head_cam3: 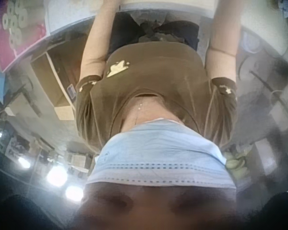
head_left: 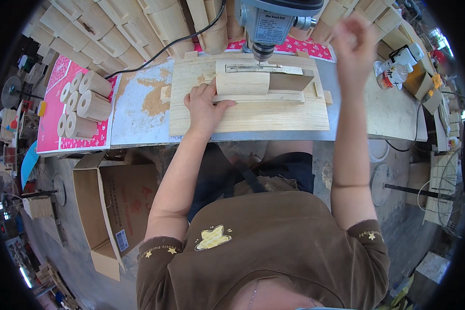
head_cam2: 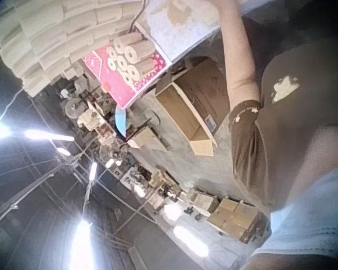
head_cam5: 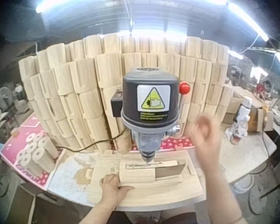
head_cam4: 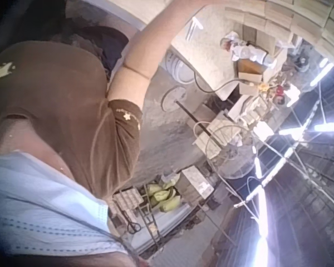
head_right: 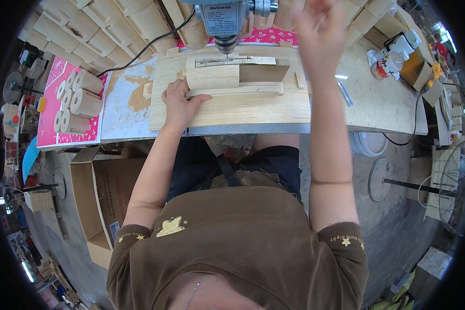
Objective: Operating a benchtop drill machine or slotting jig to mill precise grooves or indentations into cylindrical wooden furniture components.
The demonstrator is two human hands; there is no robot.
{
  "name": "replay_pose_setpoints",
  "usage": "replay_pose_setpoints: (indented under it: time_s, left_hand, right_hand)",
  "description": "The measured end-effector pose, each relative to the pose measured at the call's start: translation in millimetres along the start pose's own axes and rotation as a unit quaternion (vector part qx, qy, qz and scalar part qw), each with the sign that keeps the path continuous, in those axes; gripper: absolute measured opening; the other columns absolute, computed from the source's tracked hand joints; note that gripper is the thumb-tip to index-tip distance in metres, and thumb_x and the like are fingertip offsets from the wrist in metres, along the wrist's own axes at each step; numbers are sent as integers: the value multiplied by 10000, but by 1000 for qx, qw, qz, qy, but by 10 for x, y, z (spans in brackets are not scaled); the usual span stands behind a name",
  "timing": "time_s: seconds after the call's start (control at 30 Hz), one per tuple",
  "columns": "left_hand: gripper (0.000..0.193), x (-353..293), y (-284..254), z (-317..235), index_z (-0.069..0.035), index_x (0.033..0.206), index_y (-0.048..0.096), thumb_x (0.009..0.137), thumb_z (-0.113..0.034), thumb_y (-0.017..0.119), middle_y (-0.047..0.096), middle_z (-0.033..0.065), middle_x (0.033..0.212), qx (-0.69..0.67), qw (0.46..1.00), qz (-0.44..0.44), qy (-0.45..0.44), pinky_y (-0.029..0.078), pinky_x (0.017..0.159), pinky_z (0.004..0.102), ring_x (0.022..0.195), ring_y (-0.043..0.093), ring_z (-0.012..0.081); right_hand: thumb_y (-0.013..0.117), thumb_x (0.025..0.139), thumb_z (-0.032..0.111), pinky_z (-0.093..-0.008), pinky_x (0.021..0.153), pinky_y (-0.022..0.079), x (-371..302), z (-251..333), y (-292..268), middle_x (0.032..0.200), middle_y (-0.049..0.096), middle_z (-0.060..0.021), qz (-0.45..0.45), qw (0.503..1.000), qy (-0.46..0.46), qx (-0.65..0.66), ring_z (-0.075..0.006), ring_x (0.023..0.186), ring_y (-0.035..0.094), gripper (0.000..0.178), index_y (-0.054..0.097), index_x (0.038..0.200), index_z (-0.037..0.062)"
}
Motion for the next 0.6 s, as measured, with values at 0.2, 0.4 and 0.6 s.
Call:
replay_pose_setpoints:
  time_s: [0.2, 0.4, 0.6]
  left_hand:
    - [684, 20, 58, -52, -111, 1193, 567, 590, -363, 766, 560, 31, 871, 16, 1000, 2, 3, 264, 854, 390, 912, 469, 230]
    - [675, 42, 21, -17, -96, 1174, 574, 590, -379, 759, 568, 40, 893, 31, 1000, -3, 6, 274, 849, 388, 908, 481, 231]
    - [654, 65, 74, 20, -71, 1113, 592, 580, -418, 746, 578, 92, 954, 46, 998, -34, 35, 295, 849, 403, 970, 507, 273]
  right_hand:
    - [494, 910, 290, -286, 679, 423, 964, 234, 415, 695, 537, -106, 130, 989, 45, -47, -163, 705, 533, 313, 580, 859, -7]
    - [547, 852, 154, -277, 629, 426, 484, 508, 107, 730, 565, -102, 152, 970, 69, -178, -152, 681, 543, 167, 596, 869, -5]
    - [605, 748, 37, -331, 612, 402, -414, 551, 39, 631, 535, -71, 81, 991, 35, -104, -232, 577, 534, 28, 580, 736, 36]
Point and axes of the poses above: each hand's wrist, its own x-axis towards the middle knuckle, its own y-axis out of the palm, z = x × y, the point moved 7 cm from there along x, towards the middle knuckle
